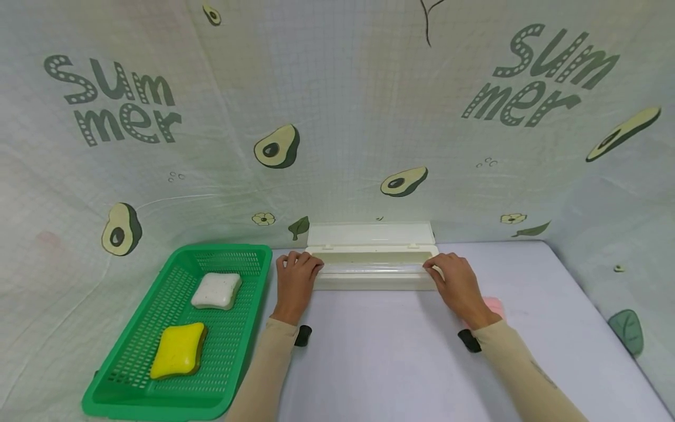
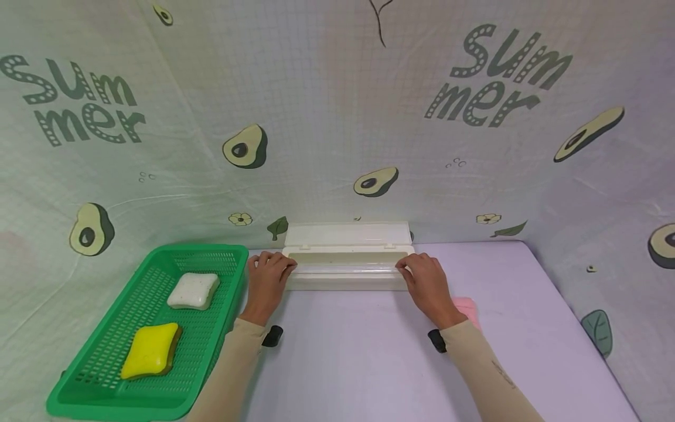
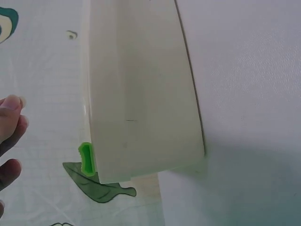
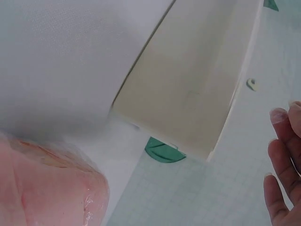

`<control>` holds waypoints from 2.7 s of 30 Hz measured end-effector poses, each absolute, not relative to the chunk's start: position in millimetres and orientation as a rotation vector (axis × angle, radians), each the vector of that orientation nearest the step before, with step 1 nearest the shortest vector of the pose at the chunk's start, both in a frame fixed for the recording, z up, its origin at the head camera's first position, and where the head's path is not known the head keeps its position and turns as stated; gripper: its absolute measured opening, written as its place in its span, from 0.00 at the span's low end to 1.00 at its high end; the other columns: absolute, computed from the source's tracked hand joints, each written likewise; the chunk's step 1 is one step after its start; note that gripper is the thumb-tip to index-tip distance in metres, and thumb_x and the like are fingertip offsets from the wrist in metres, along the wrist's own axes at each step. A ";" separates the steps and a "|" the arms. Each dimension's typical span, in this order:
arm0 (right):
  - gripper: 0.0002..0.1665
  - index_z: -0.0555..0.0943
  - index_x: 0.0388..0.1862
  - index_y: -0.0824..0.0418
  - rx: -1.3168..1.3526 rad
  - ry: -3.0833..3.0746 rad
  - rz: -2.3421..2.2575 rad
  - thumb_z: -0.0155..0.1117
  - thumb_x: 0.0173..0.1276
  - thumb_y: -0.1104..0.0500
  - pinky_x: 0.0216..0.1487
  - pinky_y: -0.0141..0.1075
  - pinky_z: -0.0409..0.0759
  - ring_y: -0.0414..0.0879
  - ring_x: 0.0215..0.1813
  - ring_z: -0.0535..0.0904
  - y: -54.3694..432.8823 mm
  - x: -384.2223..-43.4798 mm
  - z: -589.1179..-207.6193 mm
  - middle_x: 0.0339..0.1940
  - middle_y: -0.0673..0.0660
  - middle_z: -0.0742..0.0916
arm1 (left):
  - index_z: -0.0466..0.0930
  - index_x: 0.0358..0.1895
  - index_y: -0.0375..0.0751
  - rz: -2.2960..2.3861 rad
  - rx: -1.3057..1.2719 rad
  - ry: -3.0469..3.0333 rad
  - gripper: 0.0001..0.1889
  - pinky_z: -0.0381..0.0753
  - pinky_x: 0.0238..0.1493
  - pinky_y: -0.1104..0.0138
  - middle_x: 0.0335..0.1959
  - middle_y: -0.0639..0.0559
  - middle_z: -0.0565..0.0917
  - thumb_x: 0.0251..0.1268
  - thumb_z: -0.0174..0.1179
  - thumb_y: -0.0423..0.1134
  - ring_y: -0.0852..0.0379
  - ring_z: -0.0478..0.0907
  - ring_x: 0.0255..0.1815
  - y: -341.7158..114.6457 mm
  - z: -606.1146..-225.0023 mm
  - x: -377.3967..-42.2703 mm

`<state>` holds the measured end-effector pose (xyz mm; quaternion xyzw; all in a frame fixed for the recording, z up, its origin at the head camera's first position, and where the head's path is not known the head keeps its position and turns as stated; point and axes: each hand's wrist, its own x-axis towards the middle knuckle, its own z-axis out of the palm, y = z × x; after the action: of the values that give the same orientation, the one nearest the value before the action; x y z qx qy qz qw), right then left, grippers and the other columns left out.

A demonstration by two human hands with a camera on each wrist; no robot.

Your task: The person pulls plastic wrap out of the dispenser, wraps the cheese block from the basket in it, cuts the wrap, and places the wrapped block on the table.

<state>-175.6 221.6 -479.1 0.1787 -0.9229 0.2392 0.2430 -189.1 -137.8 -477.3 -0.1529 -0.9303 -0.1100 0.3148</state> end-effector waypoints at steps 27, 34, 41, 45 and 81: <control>0.11 0.87 0.39 0.63 0.500 -2.423 0.626 0.75 0.62 0.76 0.51 0.59 0.78 0.60 0.43 0.83 225.6 -172.5 -457.4 0.36 0.60 0.90 | 0.92 0.39 0.47 -0.328 -0.451 -2.352 0.04 0.70 0.56 0.47 0.37 0.52 0.88 0.65 0.73 0.40 0.48 0.78 0.47 -141.3 -453.6 -185.3; 0.12 0.86 0.39 0.65 0.494 -2.383 0.630 0.75 0.60 0.76 0.52 0.60 0.77 0.61 0.43 0.83 225.7 -167.4 -445.0 0.36 0.61 0.89 | 0.91 0.39 0.46 -0.361 -0.460 -2.309 0.03 0.70 0.56 0.45 0.36 0.51 0.87 0.66 0.72 0.39 0.47 0.77 0.47 -140.8 -440.0 -182.7; 0.13 0.86 0.39 0.64 0.513 -2.305 0.649 0.76 0.59 0.77 0.48 0.58 0.76 0.60 0.41 0.82 227.5 -166.9 -430.9 0.35 0.60 0.89 | 0.90 0.38 0.46 -0.432 -0.500 -2.210 0.02 0.66 0.56 0.44 0.34 0.51 0.86 0.67 0.72 0.39 0.46 0.76 0.46 -141.3 -422.7 -182.9; 0.13 0.86 0.39 0.65 0.532 -2.314 0.644 0.76 0.59 0.77 0.47 0.58 0.76 0.61 0.41 0.82 227.7 -167.5 -431.1 0.35 0.60 0.89 | 0.91 0.38 0.46 -0.393 -0.517 -2.223 0.03 0.67 0.56 0.45 0.34 0.52 0.85 0.66 0.73 0.39 0.46 0.76 0.44 -142.5 -420.4 -182.9; 0.15 0.86 0.38 0.64 0.616 -2.326 0.602 0.78 0.56 0.77 0.48 0.57 0.76 0.58 0.41 0.83 233.6 -158.3 -427.5 0.35 0.58 0.90 | 0.91 0.39 0.47 -0.496 -0.585 -2.304 0.05 0.66 0.58 0.41 0.36 0.52 0.87 0.62 0.75 0.33 0.47 0.76 0.46 -153.4 -424.8 -168.8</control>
<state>-158.3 233.6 -427.5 0.2348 -0.8871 0.2295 0.3246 -168.8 -153.4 -424.8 -0.2256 -0.8891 -0.1913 0.3492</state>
